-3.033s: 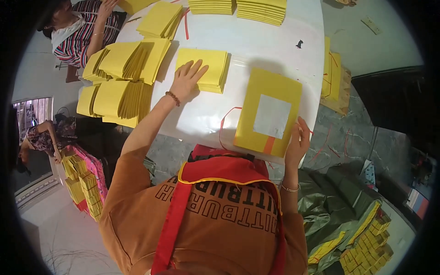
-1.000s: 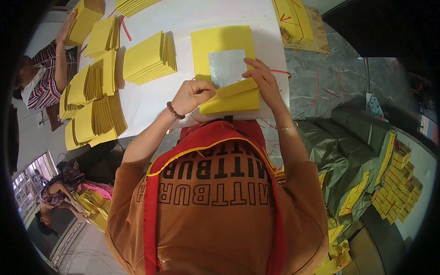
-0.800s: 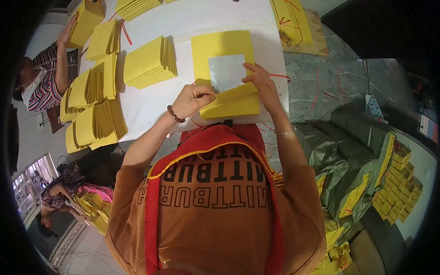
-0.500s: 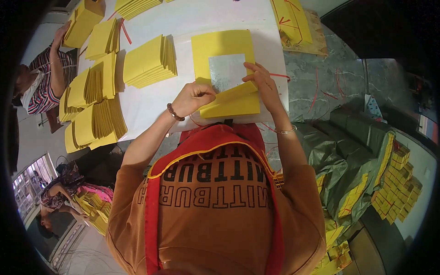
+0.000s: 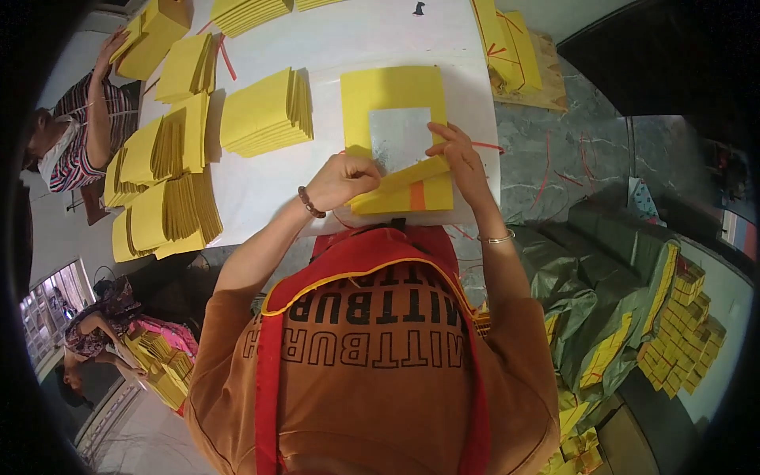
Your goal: Folding yellow paper sheets and applying silver foil squares to them.
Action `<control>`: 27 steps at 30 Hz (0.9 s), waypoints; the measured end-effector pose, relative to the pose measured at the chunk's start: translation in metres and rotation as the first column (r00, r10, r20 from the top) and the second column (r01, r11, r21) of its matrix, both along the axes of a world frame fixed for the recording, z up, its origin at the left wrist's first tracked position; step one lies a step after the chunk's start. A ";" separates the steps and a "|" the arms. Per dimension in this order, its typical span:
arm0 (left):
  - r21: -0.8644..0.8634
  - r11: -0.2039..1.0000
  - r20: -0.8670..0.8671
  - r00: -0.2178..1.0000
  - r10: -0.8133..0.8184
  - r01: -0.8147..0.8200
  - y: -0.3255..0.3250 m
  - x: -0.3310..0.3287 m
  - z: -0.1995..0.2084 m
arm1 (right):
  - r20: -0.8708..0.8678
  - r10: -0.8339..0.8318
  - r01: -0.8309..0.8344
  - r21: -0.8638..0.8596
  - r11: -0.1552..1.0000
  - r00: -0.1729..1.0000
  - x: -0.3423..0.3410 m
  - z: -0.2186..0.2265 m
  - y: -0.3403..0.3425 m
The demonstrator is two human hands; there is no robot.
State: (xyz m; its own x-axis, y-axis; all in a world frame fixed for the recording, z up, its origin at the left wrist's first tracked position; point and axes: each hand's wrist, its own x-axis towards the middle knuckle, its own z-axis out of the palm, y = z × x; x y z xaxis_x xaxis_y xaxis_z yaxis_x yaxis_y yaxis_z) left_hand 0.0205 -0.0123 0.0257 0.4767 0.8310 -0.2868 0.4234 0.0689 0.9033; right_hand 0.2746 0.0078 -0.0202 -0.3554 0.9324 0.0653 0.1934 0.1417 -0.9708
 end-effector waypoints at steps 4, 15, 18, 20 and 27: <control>-0.080 0.995 0.033 0.997 0.063 -0.060 -0.001 0.000 0.003 | -0.041 0.027 -0.027 0.000 1.000 0.999 0.003 -0.005 -0.001; 0.308 0.915 0.046 0.957 -0.287 0.260 0.000 -0.026 0.029 | 0.151 0.071 -0.098 0.179 0.979 0.986 0.003 -0.003 -0.001; 0.448 0.864 -0.125 0.973 -0.196 0.231 -0.007 -0.034 0.011 | 0.107 0.064 -0.077 0.124 0.989 0.992 -0.001 -0.001 -0.002; 0.686 0.693 -0.340 0.940 0.035 0.222 -0.009 -0.029 -0.004 | 0.057 0.068 -0.073 0.094 0.993 0.996 -0.001 0.001 -0.002; 0.829 0.530 -0.301 0.941 0.153 0.178 -0.017 -0.026 0.008 | 0.374 -0.030 -0.109 0.345 0.932 0.927 0.004 0.039 -0.010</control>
State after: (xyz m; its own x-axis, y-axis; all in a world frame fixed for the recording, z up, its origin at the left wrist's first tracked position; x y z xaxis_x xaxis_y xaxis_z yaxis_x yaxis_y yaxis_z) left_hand -0.0054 -0.0289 0.0333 0.5149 0.7529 0.4100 0.6696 -0.6518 0.3561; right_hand 0.2790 -0.0024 0.0188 -0.4547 0.8563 0.2449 0.5123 0.4763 -0.7146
